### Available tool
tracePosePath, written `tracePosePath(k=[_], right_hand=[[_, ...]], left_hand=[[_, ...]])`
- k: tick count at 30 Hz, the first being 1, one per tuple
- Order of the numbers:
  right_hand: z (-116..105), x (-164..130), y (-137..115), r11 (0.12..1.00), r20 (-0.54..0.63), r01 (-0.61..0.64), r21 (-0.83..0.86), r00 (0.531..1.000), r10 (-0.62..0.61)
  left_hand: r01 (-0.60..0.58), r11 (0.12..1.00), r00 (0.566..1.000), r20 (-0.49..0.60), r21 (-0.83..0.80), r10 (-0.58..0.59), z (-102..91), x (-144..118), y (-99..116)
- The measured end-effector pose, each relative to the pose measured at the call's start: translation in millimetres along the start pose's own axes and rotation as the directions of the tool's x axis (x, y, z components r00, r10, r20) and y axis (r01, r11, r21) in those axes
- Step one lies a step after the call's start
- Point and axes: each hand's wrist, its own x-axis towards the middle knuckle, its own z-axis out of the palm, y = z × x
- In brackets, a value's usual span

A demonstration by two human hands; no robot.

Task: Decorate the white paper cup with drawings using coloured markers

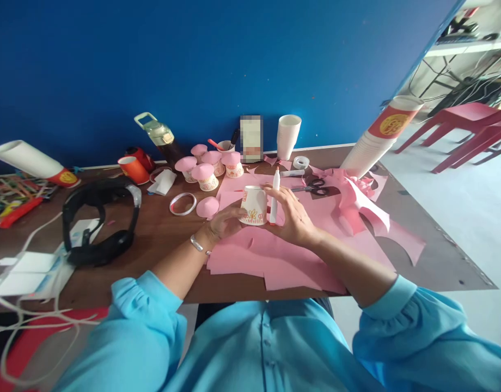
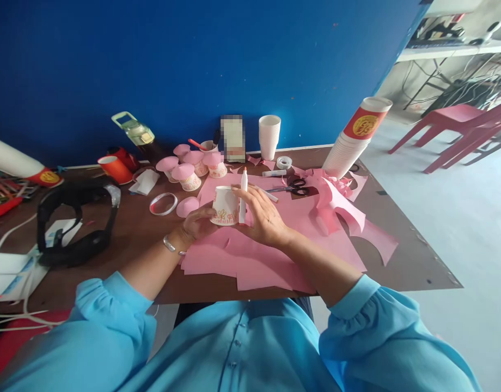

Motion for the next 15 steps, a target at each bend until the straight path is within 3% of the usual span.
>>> tracePosePath(k=[5, 8, 11, 15], right_hand=[[-0.1, -1.2, -1.4, 0.992, -0.016, -0.027, -0.127, 1.0, 0.025], [-0.5, -1.5, -3.0, 0.988, 0.009, -0.031, -0.152, 0.999, 0.033], [-0.5, -1.3, -4.8, 0.995, 0.016, -0.032, -0.097, 0.999, 0.034], [-2.8, 0.6, -8.2, 0.998, -0.087, -0.043, -0.055, 0.996, 0.038]], left_hand=[[-0.136, 0.964, 0.987, -0.05, 0.23, 0.152, 5.3, 3.1, 4.9], [-0.137, 0.936, 0.973, -0.132, 0.323, 0.188, 8.0, 5.8, 5.7], [-0.115, 0.976, 0.981, -0.136, 0.186, 0.142, 10.2, 4.5, 4.0], [-0.033, 0.998, 0.994, -0.11, -0.046, 0.028, 10.6, -1.5, 2.7]])
